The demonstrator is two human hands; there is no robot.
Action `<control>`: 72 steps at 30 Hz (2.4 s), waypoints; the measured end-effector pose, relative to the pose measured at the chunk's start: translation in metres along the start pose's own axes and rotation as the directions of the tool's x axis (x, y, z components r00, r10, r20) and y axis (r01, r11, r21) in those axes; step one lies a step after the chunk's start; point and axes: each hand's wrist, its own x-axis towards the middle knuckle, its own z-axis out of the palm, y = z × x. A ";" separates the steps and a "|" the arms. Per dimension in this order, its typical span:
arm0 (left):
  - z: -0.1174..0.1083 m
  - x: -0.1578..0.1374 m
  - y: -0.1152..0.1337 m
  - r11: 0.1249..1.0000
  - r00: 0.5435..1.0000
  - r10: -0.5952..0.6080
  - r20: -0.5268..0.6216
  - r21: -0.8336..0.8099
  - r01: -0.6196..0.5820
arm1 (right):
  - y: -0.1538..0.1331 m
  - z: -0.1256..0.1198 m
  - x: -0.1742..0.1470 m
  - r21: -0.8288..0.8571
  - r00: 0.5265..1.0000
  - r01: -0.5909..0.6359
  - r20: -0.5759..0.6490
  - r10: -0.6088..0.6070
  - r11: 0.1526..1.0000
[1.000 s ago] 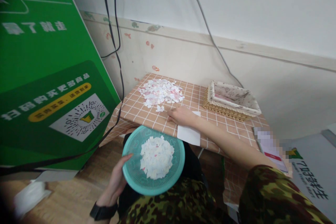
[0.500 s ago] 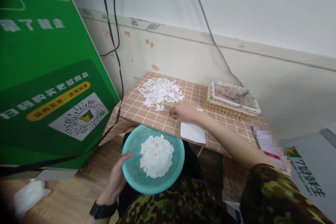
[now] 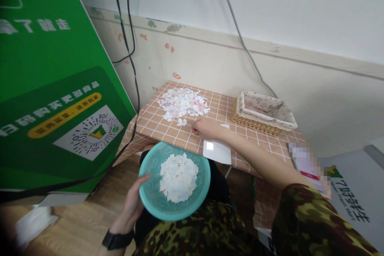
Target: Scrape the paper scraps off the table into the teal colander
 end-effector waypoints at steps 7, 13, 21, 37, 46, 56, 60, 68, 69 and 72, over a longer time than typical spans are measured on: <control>-0.003 0.003 -0.001 1.000 1.000 -0.009 0.014 0.015 0.009 | 0.001 -0.001 0.005 0.013 1.000 -0.012 0.027 0.011 1.000; -0.001 0.001 0.000 1.000 1.000 -0.012 0.016 0.012 0.012 | 0.001 -0.001 0.005 0.011 1.000 -0.008 0.022 0.008 1.000; -0.001 0.000 0.000 1.000 0.999 -0.023 0.040 -0.013 0.024 | 0.000 -0.003 0.003 0.011 1.000 -0.005 0.026 0.005 1.000; 0.000 0.000 -0.001 0.999 0.999 -0.032 0.042 -0.010 0.032 | 0.001 -0.004 -0.001 0.152 0.997 -0.001 -0.075 0.013 0.988; -0.003 0.001 -0.002 1.000 0.998 -0.029 0.047 0.003 0.028 | 0.009 0.006 0.002 0.109 0.980 0.078 -0.192 -0.056 0.991; -0.006 0.002 -0.004 0.996 0.999 0.016 0.051 0.086 -0.021 | 0.012 0.025 0.004 0.188 0.945 -0.080 -0.299 0.134 0.979; -0.013 0.001 -0.005 0.923 0.984 0.104 0.144 0.355 -0.150 | 0.012 0.022 0.005 0.382 0.929 -0.112 -0.287 0.232 0.918; -0.008 -0.002 0.000 0.299 0.913 0.261 0.314 0.873 -0.386 | 0.026 0.022 0.011 0.787 0.942 -0.078 -0.144 0.304 0.612; -0.004 -0.003 0.001 0.240 0.900 0.278 0.335 0.884 -0.402 | 0.029 0.022 0.012 0.817 0.940 -0.082 -0.127 0.316 0.571; 0.010 -0.005 0.001 0.094 0.868 0.350 0.354 0.908 -0.408 | 0.037 0.022 0.011 0.894 0.944 -0.071 -0.084 0.321 0.442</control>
